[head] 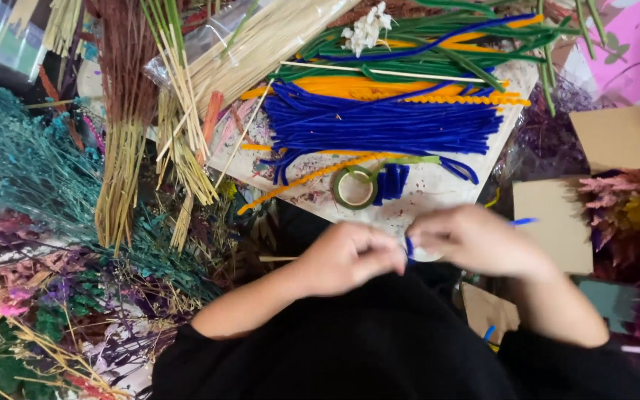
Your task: The person repeatedly wraps blue pipe cleaners around thin wooden sticks. They secure the ends by twisting the pipe cleaner around the stick, then place the finished pieces on the table. The person continues this process with multiple sticks throughout the clip.
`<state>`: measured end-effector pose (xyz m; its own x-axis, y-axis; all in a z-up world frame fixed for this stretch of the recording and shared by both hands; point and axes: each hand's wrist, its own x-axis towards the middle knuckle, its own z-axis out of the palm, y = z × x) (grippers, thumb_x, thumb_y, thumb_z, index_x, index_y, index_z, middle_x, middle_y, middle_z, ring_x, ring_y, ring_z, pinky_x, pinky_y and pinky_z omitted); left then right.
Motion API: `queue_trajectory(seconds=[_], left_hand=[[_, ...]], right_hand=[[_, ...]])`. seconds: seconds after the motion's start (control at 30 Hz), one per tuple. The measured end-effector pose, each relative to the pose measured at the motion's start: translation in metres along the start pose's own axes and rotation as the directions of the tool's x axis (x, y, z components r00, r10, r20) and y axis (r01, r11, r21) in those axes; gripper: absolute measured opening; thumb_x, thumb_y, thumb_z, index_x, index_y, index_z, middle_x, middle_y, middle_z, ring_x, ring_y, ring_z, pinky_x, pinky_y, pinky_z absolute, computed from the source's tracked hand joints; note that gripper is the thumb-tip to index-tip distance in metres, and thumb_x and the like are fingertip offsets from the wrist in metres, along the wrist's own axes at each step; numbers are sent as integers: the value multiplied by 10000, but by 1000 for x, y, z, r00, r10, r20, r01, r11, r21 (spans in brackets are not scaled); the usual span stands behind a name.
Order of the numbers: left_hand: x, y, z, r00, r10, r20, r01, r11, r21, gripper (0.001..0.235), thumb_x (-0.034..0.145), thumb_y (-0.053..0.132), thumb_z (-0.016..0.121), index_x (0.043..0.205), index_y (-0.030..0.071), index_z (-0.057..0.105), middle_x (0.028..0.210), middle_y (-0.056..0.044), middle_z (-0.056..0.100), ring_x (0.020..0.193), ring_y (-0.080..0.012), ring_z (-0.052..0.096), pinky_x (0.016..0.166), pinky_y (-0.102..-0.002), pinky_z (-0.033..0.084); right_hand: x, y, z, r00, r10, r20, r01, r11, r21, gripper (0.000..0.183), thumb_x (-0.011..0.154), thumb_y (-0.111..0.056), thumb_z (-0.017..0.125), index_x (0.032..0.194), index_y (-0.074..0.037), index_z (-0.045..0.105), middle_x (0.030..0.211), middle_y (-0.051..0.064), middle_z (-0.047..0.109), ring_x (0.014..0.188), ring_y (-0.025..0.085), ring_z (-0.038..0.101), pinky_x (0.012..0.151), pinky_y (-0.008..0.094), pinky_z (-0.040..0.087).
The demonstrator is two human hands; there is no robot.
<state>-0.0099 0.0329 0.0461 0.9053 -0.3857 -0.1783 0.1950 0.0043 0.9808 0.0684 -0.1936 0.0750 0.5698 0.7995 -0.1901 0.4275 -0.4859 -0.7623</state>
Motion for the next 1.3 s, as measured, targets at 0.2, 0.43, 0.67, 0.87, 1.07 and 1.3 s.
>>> queue_trajectory(seconds=[0.2,0.43,0.67,0.87,1.07,1.3], left_hand=[[17,-7,-8,996,-34,86,-4,913,407,185,947,190,622,939,112,789,802,-152,758,793,-361,742,737,-438,584],[11,1,-21,999,-16,-49,24,985,169,154,959,197,660,1014,127,786,876,-95,797,884,-193,749,784,-365,590],[23,-5,-19,960,-160,229,15,848,531,232,968,234,590,988,137,799,998,-43,813,850,-214,755,762,-374,532],[20,-1,-50,991,-1,-134,37,962,271,168,971,233,658,936,155,803,674,-8,727,650,-83,618,666,-270,529],[2,10,-29,981,-107,160,69,971,227,144,944,250,660,954,194,792,756,-62,753,705,-165,657,720,-354,546],[21,-34,-59,983,-78,-168,130,937,325,213,969,223,644,979,73,795,705,-100,731,665,-256,686,694,-353,525]], right_hand=[[-18,-46,-24,993,-70,-99,46,972,-230,196,948,-159,609,770,-134,686,536,92,633,462,352,665,446,429,539],[3,14,18,1000,30,-9,-31,991,-134,144,964,-185,595,849,-166,680,642,43,683,674,281,727,603,397,588],[-7,-24,-19,996,-86,-18,76,950,-304,121,967,-165,616,903,-213,706,800,-48,754,654,188,733,599,359,539],[7,3,31,982,-38,-187,-44,910,-413,191,1016,-322,583,871,-223,659,712,-26,702,743,199,736,608,336,584],[48,20,-17,983,-136,126,124,987,98,234,993,-199,595,964,-156,824,864,84,835,832,251,812,791,402,650],[34,-17,13,989,-144,-11,114,825,-554,194,1006,-261,566,858,-201,676,742,-2,733,724,229,738,612,372,593]])
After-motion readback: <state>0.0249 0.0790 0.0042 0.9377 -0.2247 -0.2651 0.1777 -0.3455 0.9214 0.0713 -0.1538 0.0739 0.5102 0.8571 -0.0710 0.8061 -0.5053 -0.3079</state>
